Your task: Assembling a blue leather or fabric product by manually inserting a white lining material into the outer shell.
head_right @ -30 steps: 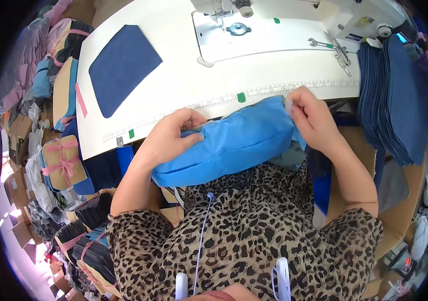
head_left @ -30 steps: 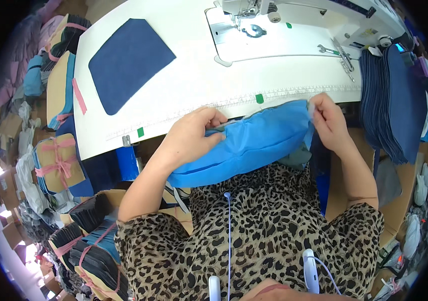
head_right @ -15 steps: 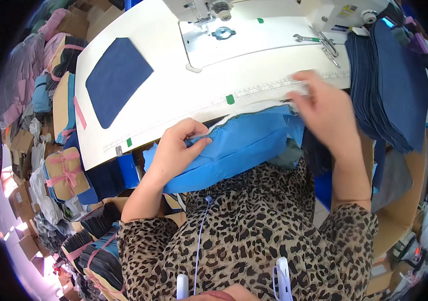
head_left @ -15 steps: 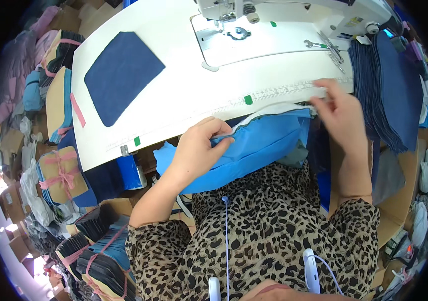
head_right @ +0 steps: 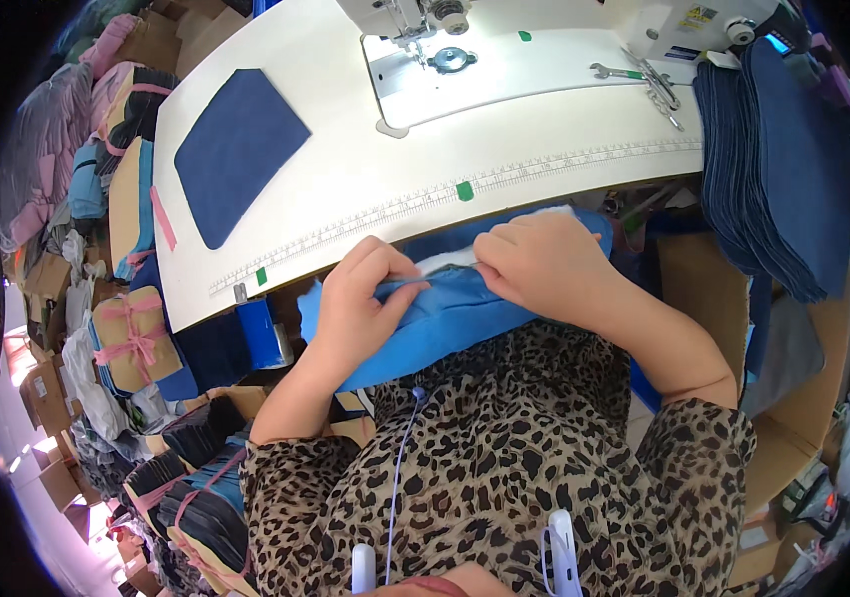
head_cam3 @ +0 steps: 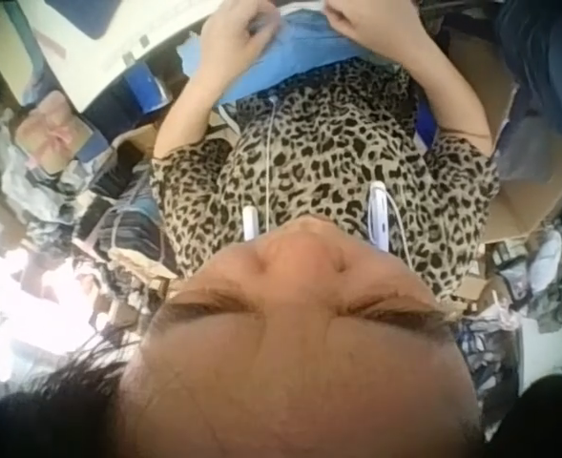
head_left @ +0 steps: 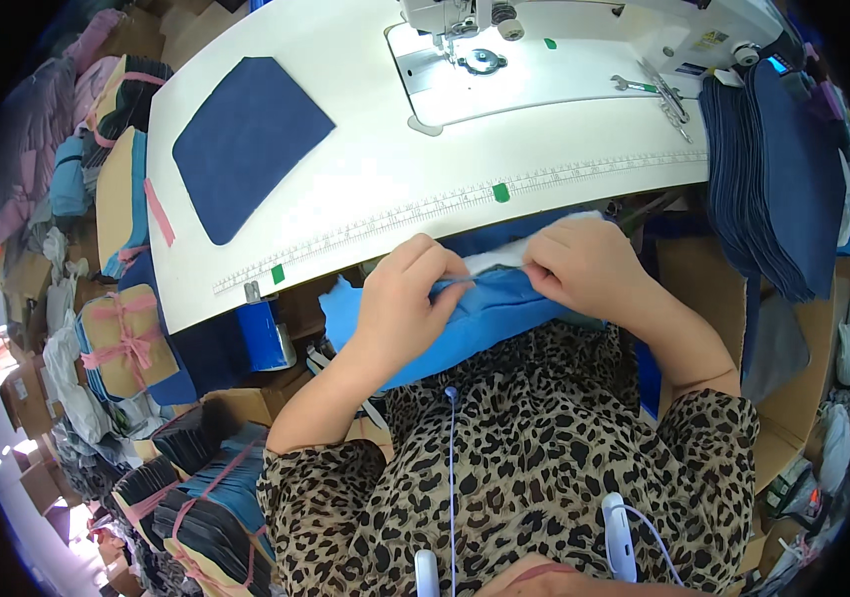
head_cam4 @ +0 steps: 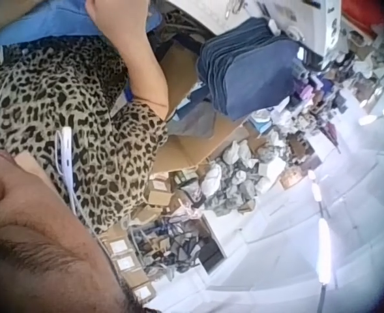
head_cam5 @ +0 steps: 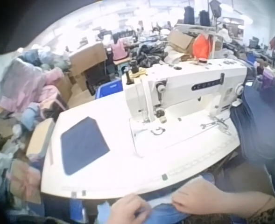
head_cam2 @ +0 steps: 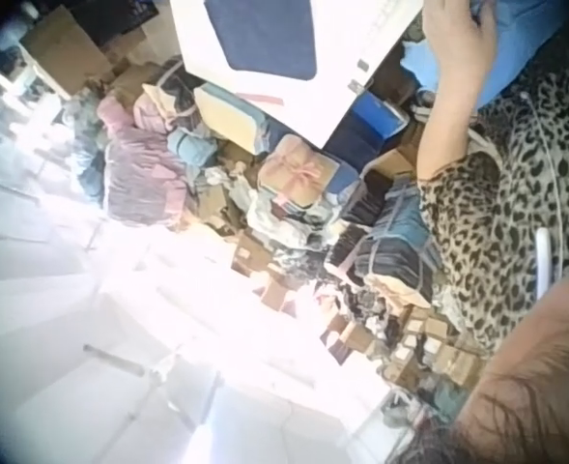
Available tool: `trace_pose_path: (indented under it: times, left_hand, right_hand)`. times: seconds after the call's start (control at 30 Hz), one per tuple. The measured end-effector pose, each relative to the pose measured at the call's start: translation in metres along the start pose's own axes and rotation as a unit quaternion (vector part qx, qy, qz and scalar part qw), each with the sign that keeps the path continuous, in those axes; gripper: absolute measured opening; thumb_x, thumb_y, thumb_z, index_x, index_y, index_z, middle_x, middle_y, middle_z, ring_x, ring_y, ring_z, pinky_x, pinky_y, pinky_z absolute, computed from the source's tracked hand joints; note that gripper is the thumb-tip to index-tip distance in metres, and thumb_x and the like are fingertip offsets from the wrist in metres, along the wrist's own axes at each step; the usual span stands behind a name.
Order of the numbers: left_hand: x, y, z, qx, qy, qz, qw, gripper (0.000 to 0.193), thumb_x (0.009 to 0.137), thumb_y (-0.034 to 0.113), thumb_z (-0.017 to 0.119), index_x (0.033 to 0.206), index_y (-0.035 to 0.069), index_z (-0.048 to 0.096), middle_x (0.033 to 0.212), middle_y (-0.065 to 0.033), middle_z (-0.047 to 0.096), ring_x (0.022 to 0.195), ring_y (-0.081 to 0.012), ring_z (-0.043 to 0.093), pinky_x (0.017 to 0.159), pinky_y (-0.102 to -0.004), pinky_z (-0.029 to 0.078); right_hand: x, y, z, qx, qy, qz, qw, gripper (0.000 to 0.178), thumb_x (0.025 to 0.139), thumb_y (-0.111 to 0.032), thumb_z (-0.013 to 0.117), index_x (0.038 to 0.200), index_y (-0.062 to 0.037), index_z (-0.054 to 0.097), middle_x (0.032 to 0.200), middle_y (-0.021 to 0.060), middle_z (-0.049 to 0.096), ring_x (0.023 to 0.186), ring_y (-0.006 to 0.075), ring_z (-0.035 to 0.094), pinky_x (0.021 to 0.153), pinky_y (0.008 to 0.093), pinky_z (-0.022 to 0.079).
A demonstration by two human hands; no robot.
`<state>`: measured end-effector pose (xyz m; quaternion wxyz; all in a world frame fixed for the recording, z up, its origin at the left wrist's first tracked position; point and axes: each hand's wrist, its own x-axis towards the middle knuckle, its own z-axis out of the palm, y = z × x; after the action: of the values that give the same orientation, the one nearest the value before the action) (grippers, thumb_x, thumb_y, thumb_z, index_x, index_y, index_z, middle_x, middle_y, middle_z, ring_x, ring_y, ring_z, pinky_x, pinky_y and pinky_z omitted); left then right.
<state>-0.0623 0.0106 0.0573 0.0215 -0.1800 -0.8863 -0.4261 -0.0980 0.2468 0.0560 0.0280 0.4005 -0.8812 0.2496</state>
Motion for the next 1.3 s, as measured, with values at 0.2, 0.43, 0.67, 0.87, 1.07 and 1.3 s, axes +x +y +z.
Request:
trace_pose_path:
  times: [0.2,0.43,0.67,0.87,1.07,1.3]
  left_hand:
    - [-0.012,-0.018,0.012,0.115,0.051,0.253,0.959,0.017,0.064,0.003,0.071,0.078,0.007,0.062,0.074,-0.0039,0.05,0.06,-0.0185,0.053,0.049,-0.0312,0.04]
    - [-0.013,-0.019,0.016,0.118,0.084,0.32,0.936,0.022,0.059,0.005,0.07,0.08,0.009,0.064,0.074,-0.0017,0.049,0.059,-0.016,0.05,0.048,-0.0277,0.037]
    - [-0.016,-0.016,0.018,0.124,0.089,0.316,0.936,0.022,0.059,0.006,0.07,0.08,0.009,0.064,0.074,-0.0016,0.05,0.06,-0.0162,0.051,0.048,-0.0281,0.036]
    - [-0.016,-0.016,0.018,0.119,0.094,0.313,0.937,0.021,0.059,0.006,0.07,0.079,0.009,0.064,0.074,-0.0014,0.05,0.06,-0.016,0.05,0.048,-0.028,0.036]
    - [-0.016,-0.016,0.023,0.112,0.106,0.3,0.941,0.022,0.059,0.005,0.07,0.08,0.009,0.066,0.072,-0.0005,0.049,0.059,-0.0151,0.049,0.048,-0.0277,0.036]
    - [-0.016,-0.016,0.024,0.118,0.115,0.28,0.946,0.021,0.061,0.004,0.07,0.081,0.01,0.069,0.07,0.0001,0.046,0.053,-0.0139,0.045,0.045,-0.0276,0.035]
  right_hand:
    - [-0.023,0.002,0.013,0.043,0.044,-0.005,0.998,0.012,0.074,-0.01,0.069,0.078,-0.0094,0.058,0.07,0.0048,0.06,0.063,0.0258,0.06,0.055,0.0362,0.046]
    - [-0.019,-0.026,-0.006,0.174,0.056,0.132,0.974,0.026,0.08,-0.016,0.068,0.1,-0.0072,0.054,0.073,0.0097,0.061,0.067,0.0312,0.06,0.058,0.0399,0.046]
    - [-0.007,-0.038,0.012,0.099,0.058,0.039,0.993,0.018,0.077,-0.014,0.068,0.088,-0.0073,0.057,0.077,0.0084,0.061,0.069,0.0294,0.061,0.059,0.04,0.047]
    - [-0.005,-0.035,0.015,0.155,0.073,0.035,0.985,0.017,0.074,-0.007,0.069,0.089,-0.0081,0.062,0.071,0.0064,0.06,0.061,0.0261,0.059,0.055,0.0365,0.045]
    - [0.001,-0.038,0.018,0.17,0.053,0.09,0.98,0.018,0.076,-0.006,0.065,0.093,-0.0054,0.059,0.073,0.009,0.061,0.063,0.0284,0.06,0.057,0.0385,0.047]
    - [-0.008,-0.044,0.008,0.174,-0.035,0.146,0.973,0.017,0.081,-0.004,0.06,0.097,-0.0027,0.054,0.08,0.0145,0.063,0.072,0.0343,0.062,0.061,0.0415,0.048]
